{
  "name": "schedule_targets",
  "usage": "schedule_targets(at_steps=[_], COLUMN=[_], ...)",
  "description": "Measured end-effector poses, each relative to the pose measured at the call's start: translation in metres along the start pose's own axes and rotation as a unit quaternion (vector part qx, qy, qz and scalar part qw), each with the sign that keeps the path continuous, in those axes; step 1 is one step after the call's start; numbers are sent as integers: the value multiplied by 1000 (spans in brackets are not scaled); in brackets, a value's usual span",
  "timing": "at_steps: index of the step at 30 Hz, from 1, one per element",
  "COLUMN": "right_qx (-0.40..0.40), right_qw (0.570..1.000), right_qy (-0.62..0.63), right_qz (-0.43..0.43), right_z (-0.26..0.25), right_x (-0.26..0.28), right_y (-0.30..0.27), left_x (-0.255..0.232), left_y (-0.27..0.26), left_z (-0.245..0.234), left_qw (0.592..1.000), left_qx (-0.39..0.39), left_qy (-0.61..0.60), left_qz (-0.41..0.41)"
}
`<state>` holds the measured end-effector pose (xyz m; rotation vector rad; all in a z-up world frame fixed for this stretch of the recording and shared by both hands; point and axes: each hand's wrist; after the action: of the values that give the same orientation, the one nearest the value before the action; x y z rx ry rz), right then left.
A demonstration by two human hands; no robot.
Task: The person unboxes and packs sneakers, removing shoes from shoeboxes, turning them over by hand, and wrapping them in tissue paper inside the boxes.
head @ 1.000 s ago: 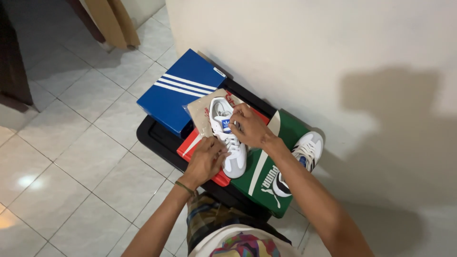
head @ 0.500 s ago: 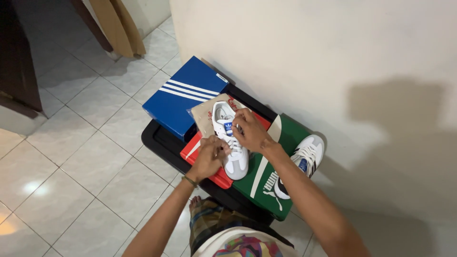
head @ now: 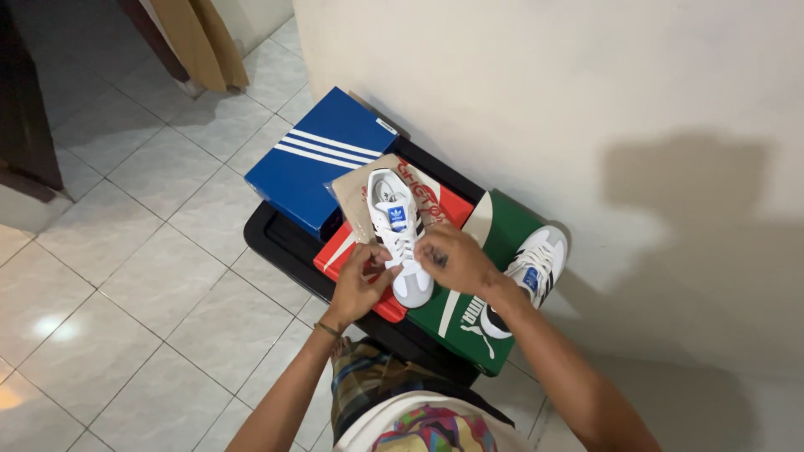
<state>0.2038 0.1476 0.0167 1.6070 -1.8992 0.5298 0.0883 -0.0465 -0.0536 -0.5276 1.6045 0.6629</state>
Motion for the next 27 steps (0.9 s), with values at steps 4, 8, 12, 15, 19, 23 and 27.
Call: schedule_targets(at_steps=[4, 8, 12, 15, 19, 23, 27], right_qx=[-36, -44, -53, -62, -78, -88, -64], right_qw=[992, 994, 998, 995, 981, 973, 969], right_qy=[-82, -80, -44, -38, -64, -112, -149], right_qz=[-93, -65, 15, 74, 168, 183, 188], right_z=[17, 24, 25, 27, 35, 46, 48], right_x=[-3, -5, -5, -6, -6, -3, 3], right_y=[-8, -9, -8, -6, -3, -4, 3], left_x=[14, 17, 7, 8, 13, 14, 11], left_y=[7, 8, 9, 12, 11, 10, 9], left_z=[4, -2, 14, 26, 32, 36, 33], left_qw=[997, 985, 988, 984, 980, 980, 979], left_qx=[2, 40, -28, -65, -104, -120, -102], left_qy=[-5, -126, 25, 68, 121, 141, 121], left_qz=[-74, -112, -148, -150, -115, -75, -131])
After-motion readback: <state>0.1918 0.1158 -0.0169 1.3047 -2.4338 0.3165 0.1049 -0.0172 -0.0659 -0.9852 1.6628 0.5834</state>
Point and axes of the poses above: each hand's wrist, its own y-axis towards the middle knuckle, its own z-axis out of the palm, x = y × z, and after that the axes turned 4 degrees about -y, right-handed
